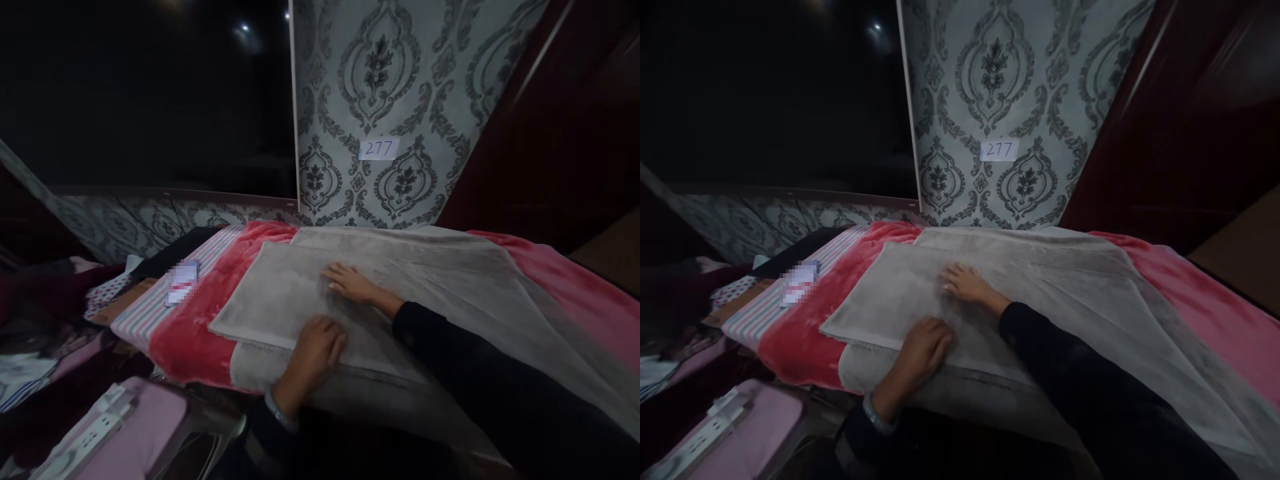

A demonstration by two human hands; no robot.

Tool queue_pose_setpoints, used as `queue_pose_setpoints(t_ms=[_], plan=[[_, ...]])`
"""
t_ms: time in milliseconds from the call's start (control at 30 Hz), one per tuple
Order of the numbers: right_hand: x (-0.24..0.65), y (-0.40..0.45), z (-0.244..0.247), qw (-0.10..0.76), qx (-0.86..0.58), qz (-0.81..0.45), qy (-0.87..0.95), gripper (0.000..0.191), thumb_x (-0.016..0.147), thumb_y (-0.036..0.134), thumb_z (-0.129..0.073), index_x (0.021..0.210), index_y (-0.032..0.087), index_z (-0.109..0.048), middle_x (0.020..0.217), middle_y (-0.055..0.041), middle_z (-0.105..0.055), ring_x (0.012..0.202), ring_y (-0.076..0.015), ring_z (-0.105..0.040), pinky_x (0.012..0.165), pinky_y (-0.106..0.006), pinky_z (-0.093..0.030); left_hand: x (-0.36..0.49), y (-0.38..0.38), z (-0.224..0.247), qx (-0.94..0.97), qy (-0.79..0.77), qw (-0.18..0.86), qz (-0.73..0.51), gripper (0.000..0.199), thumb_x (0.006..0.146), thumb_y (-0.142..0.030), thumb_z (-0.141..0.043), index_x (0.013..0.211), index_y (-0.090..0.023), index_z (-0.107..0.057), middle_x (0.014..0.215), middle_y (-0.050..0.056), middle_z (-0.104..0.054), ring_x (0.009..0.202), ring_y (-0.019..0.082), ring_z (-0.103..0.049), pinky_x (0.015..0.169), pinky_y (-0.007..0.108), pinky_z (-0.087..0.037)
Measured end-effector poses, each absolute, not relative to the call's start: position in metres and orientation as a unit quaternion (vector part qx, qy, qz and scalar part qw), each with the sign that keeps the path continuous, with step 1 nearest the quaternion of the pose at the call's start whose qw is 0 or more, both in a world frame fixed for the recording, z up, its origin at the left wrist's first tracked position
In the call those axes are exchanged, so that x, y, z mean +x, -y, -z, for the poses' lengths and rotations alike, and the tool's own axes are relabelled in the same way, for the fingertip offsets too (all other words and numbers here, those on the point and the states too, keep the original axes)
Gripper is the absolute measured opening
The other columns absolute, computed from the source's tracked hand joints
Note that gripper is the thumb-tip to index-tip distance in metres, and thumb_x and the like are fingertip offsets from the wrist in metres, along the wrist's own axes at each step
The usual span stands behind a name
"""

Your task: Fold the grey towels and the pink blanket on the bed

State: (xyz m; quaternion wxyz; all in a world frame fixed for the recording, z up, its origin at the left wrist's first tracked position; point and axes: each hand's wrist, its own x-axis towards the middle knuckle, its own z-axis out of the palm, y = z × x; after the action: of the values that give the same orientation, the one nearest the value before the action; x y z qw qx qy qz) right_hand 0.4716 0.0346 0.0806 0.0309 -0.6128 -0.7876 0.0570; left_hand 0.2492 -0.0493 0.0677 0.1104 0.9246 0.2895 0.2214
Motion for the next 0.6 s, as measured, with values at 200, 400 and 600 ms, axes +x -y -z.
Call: queue_pose_setpoints(t_ms=[200, 400, 600], plan=[[0.439, -0.051, -0.062, 0.026, -0.539, -0.073, 0.839, 0.058, 0.107, 0.047, -0.027, 0.162, 0.029, -0.029, 0.170, -0.0063, -0.017, 0.156, -0.0296, -0.016, 0.122, -0.058, -0.019, 0.238, 0.024, -0.056, 0.895, -0.413, 0.017, -0.168, 0.055, 0.095, -0.040, -0.056, 0.147, -0.020, -0.052, 0.156, 0.016, -0.047, 0.146, 0.039, -0.037, 0.117, 0.066, -0.030], [0.465, -0.090, -0.068, -0.006, -0.647, -0.036, 0.762, 0.060, 0.105, 0.049, -0.030, 0.161, 0.028, -0.033, 0.167, -0.0101, -0.026, 0.153, -0.0342, -0.025, 0.118, -0.064, -0.024, 0.230, 0.040, -0.034, 0.889, -0.429, 0.026, -0.156, 0.059, 0.097, -0.047, -0.051, 0.152, -0.029, -0.046, 0.163, 0.012, -0.037, 0.152, 0.041, -0.027, 0.118, 0.072, -0.024], [0.397, -0.105, -0.073, 0.039, -0.559, -0.048, 0.827, 0.058, 0.106, 0.046, -0.028, 0.161, 0.028, -0.033, 0.169, -0.0074, -0.021, 0.155, -0.0296, -0.018, 0.122, -0.057, -0.021, 0.207, 0.016, -0.061, 0.875, -0.451, 0.062, -0.163, 0.054, 0.098, -0.038, -0.051, 0.150, -0.023, -0.048, 0.152, 0.013, -0.053, 0.142, 0.033, -0.046, 0.115, 0.058, -0.039]])
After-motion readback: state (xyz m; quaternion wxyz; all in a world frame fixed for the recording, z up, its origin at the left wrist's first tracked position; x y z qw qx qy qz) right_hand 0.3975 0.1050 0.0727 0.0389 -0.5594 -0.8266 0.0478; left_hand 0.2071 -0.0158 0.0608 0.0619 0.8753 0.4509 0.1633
